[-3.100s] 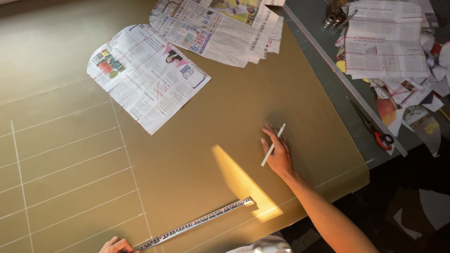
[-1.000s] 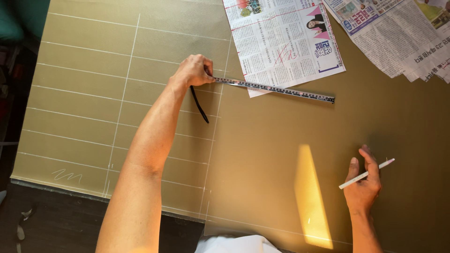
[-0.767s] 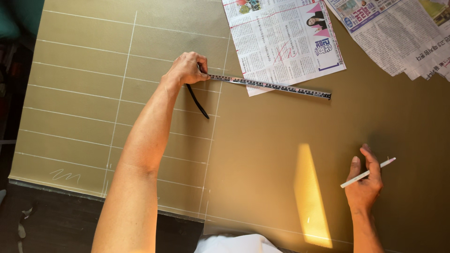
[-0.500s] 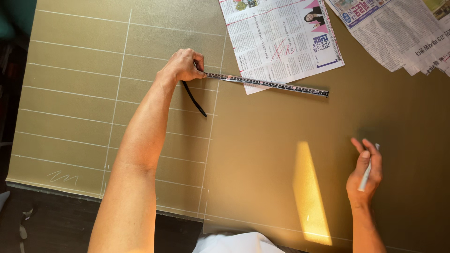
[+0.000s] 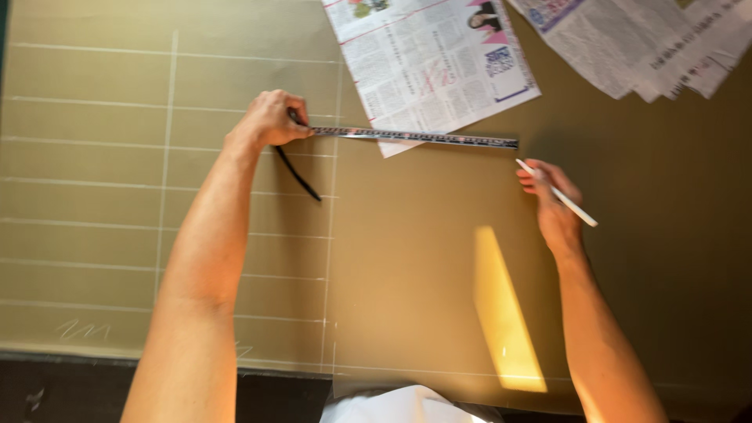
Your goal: The person measures and marks a large sheet of brown paper using a flexible measuring tape and a white pencil. They repeatedly reposition the tape, draw straight lines, and occasionally use a newspaper as a reference or spacer on the work surface.
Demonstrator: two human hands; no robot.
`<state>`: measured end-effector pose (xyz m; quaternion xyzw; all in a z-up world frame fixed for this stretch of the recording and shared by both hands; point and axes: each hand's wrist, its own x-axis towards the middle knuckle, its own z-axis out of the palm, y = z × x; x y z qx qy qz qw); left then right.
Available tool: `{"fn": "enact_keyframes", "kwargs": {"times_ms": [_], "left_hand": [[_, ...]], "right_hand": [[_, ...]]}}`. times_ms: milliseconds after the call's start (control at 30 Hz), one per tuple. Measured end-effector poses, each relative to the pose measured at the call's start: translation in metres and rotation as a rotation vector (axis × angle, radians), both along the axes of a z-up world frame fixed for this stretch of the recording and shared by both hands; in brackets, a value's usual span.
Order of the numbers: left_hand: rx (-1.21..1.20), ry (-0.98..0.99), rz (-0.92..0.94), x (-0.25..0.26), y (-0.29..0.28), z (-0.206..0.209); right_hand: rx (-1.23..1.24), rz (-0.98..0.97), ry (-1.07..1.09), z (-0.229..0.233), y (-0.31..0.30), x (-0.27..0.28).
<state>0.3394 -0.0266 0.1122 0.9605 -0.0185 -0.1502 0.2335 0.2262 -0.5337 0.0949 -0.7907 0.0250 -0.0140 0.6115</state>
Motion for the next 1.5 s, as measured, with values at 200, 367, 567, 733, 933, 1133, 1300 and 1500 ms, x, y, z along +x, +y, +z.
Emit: {"fn": "enact_keyframes", "kwargs": {"times_ms": [200,367,567,733,933,1133,1300,1500], "left_hand": [[-0.050,0.041,0.028,-0.002,0.004,0.003],[0.014,0.121,0.087,0.002,-0.004,0.003],[0.026,0.124,0.081,0.001,-0.005,0.006],[0.032,0.112,0.072,0.003,-0.003,0.008],[-0.006,0.060,0.006,-0.001,-0.001,0.003],[-0.019,0.064,0.045,-0.005,0.002,0.004],[-0.039,0.034,0.025,0.002,0.001,0.003],[-0.012,0.008,-0.029,0.006,0.006,-0.010]], "right_hand": [[-0.014,-0.083,0.049,-0.005,0.008,0.023],[-0.032,-0.079,0.075,0.000,0.007,0.022],[-0.069,-0.078,0.123,-0.002,0.004,0.027],[-0.099,-0.074,0.141,0.001,0.003,0.034],[-0.114,-0.062,0.165,-0.002,0.000,0.030],[-0.109,-0.050,0.130,0.000,0.005,0.031],[-0.112,-0.029,0.123,0.001,0.000,0.038],[-0.051,-0.027,0.078,-0.017,-0.006,0.036]]}}
